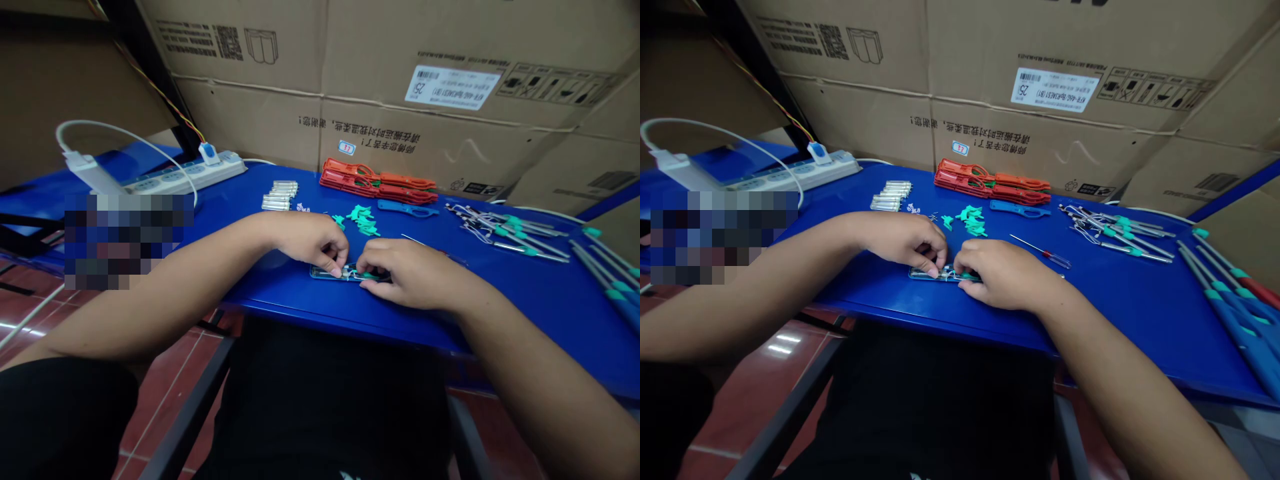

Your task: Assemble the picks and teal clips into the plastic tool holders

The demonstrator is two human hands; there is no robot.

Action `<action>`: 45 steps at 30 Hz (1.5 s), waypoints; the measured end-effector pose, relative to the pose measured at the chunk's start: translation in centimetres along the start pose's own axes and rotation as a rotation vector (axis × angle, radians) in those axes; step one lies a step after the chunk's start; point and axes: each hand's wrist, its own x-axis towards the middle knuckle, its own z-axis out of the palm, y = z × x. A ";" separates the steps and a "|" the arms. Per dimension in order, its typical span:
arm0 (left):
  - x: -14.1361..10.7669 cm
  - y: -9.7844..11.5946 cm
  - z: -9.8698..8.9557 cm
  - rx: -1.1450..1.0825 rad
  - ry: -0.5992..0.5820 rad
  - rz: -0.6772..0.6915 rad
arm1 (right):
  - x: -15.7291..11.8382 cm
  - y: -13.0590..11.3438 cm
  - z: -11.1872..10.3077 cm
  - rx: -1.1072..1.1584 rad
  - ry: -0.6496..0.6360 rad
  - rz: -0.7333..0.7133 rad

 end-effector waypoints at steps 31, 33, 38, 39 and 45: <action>0.0 0.8 0.5 -0.001 0.189 -0.016 | 0.8 -0.1 0.8 0.173 0.185 0.000; 0.0 0.9 0.6 0.026 0.196 0.002 | 0.9 0.0 1.0 0.175 0.194 -0.010; 0.0 0.9 0.5 0.032 0.192 0.023 | 1.0 0.1 1.1 0.174 0.212 -0.034; 0.0 1.0 0.5 0.030 0.191 0.024 | 0.9 0.0 1.1 0.174 0.218 -0.036; -0.2 1.0 0.3 0.024 0.203 0.041 | 0.9 -0.4 0.9 0.135 0.234 -0.046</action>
